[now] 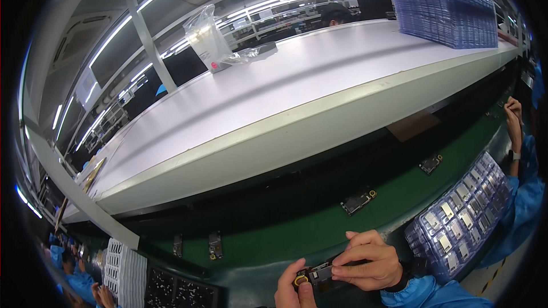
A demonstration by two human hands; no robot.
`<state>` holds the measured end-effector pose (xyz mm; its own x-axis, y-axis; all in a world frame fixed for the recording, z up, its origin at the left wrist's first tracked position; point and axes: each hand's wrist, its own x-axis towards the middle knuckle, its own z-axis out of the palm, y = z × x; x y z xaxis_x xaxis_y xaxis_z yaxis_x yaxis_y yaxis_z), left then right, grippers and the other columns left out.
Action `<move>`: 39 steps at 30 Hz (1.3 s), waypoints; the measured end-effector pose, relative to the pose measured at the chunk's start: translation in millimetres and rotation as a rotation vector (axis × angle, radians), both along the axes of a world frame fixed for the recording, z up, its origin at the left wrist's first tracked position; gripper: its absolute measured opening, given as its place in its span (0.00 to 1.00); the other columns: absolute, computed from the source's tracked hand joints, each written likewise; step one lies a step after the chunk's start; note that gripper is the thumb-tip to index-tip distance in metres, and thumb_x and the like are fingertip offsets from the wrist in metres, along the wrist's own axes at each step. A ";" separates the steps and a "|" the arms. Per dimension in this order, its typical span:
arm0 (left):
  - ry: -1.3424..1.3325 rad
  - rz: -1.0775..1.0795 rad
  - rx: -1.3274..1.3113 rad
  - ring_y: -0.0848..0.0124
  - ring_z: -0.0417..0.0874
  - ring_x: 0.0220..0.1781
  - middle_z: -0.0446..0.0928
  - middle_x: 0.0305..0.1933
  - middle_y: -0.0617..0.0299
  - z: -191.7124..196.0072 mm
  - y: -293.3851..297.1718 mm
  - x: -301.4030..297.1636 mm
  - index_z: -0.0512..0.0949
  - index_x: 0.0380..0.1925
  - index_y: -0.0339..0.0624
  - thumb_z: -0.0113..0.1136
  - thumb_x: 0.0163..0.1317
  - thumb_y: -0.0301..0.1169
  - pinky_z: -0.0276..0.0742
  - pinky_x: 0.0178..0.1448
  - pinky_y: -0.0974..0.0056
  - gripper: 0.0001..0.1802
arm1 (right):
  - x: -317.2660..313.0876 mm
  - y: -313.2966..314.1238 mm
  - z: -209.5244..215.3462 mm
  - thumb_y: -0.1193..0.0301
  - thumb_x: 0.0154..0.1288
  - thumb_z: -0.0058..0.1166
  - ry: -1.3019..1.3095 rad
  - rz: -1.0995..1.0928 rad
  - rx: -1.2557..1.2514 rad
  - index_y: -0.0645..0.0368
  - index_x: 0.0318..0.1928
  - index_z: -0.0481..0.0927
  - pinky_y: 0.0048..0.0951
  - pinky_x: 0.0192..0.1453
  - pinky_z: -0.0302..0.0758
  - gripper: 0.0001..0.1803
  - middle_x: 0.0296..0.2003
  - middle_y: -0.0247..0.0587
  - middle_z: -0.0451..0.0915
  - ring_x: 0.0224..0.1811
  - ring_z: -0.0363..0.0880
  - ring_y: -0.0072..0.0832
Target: Assembling small electronic components and boards on a factory production line.
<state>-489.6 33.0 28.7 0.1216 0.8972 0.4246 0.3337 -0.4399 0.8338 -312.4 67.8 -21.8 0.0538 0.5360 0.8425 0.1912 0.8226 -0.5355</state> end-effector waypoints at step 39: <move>-0.095 0.081 0.117 0.76 0.73 0.39 0.74 0.45 0.58 -13.4 -0.1 5.8 0.70 0.52 0.31 0.53 0.72 0.25 0.72 0.46 0.71 0.12 | -3.5 -7.4 6.9 0.72 0.46 0.76 -0.082 -0.068 0.027 0.50 0.37 0.91 0.39 0.64 0.77 0.14 0.41 0.27 0.86 0.43 0.76 0.27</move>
<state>-483.8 32.9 15.3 0.0052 0.8462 0.5329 0.2938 -0.5107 0.8080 -315.9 60.4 -14.9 0.0190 0.5104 0.8597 0.2892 0.8203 -0.4934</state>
